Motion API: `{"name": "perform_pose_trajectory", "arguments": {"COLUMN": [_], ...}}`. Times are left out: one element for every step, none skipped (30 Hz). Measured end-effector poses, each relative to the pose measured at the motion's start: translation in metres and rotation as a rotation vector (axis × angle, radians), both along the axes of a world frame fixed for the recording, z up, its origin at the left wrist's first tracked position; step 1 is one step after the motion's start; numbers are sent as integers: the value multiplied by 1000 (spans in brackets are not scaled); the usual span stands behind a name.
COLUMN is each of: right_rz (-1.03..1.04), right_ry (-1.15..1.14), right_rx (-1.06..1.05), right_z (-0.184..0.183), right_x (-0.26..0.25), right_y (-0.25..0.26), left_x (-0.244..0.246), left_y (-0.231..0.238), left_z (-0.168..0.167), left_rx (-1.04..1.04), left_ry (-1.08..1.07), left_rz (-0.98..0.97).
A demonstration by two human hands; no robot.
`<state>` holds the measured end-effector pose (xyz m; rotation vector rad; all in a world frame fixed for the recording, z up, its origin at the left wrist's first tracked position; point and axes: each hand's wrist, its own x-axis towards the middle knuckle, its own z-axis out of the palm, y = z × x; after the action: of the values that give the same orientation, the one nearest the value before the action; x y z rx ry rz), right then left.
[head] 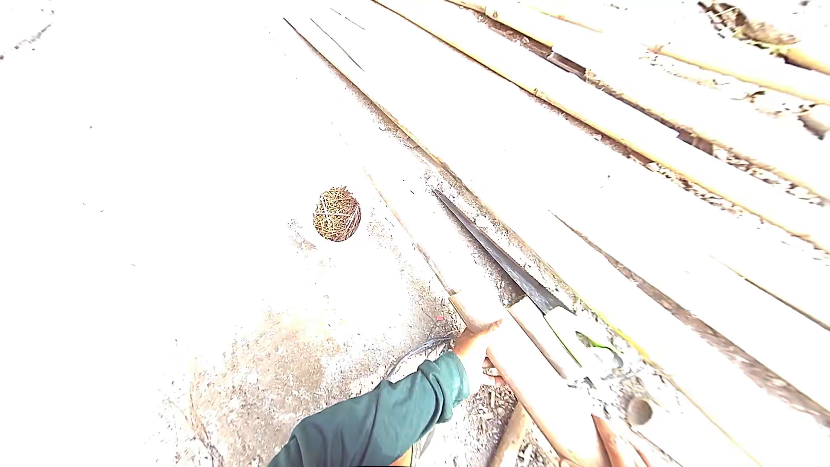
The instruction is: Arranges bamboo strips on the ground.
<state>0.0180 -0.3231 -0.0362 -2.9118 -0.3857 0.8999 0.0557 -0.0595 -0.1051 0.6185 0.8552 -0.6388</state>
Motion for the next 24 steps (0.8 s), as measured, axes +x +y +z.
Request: {"name": "perform_pose_trajectory", "arguments": {"right_rz": [4, -6, -38, -91, -161, -255, -395, -591, -812, -1042, -1291, -1559, -1807, -1997, -2131, -2214, -2230, -2203, -2180, -2211, -2270, -2322, -2368, -2403], "right_ry": [-3, -5, -8, -22, -64, -141, -239, -359, -507, -657, -772, -804, -729, -572, -397, -265, -176, -152, -185, -243, -297, -323, -334, -339], "right_rx": [27, 81, 146, 212, 265, 318, 411, 536, 643, 720, 754, 759, 768, 859, 1042, 1243, 1433, 1606, 1765, 1891, 1939, 1951, 1933, 1911], "right_z": [-3, -7, -8, -8, -7, -5, -2, 1, 5, 9, 12, 14, 11, 3, -4, -13, -23, -33, -44, -51, -53, -54, -55, -56], "right_x": [-1, -1, -3, -4, -6, -11, -22, -38, -55, -73, -91, -107, -122, -137, -145, -146, -141, -131, -120, -107, -96, -90, -86, -83], "right_y": [-1, -2, -3, -6, -10, -20, -33, -48, -59, -65, -65, -60, -53, -45, -35, -26, -18, -13, -11, -10, -9, -9, -9, -10], "left_x": [-1, -2, -2, -1, -1, 0, -1, -2, -1, 0, 1, 2, 2, 2, 1, 1, 0, 1, 2, 4, 5, 7, 7, 8], "left_y": [1, 2, 3, 2, 1, 0, -2, -5, -7, -8, -7, -7, -6, -6, -6, -6, -5, -4, -2, -1, 0, 0, 2, 3], "left_z": [2, 4, 8, 10, 10, 9, 8, 6, 5, 4, 4, 5, 6, 7, 7, 7, 7, 5, 1, -1, -3, -4, -6, -8], "left_rx": [28, 72, 117, 146, 173, 198, 227, 249, 263, 269, 273, 276, 291, 313, 341, 352, 357, 364, 372, 385, 387, 389, 391, 393], "left_ry": [3, 5, 6, 3, 4, 10, 10, 4, -3, -6, -3, 0, -1, -10, -29, -49, -66, -86, -106, -112, -118, -127, -142, -159], "left_rz": [-7, -11, -6, 6, 23, 40, 51, 50, 49, 49, 49, 51, 54, 48, 33, 22, 12, -4, -22, -30, -36, -38, -41, -40]}}
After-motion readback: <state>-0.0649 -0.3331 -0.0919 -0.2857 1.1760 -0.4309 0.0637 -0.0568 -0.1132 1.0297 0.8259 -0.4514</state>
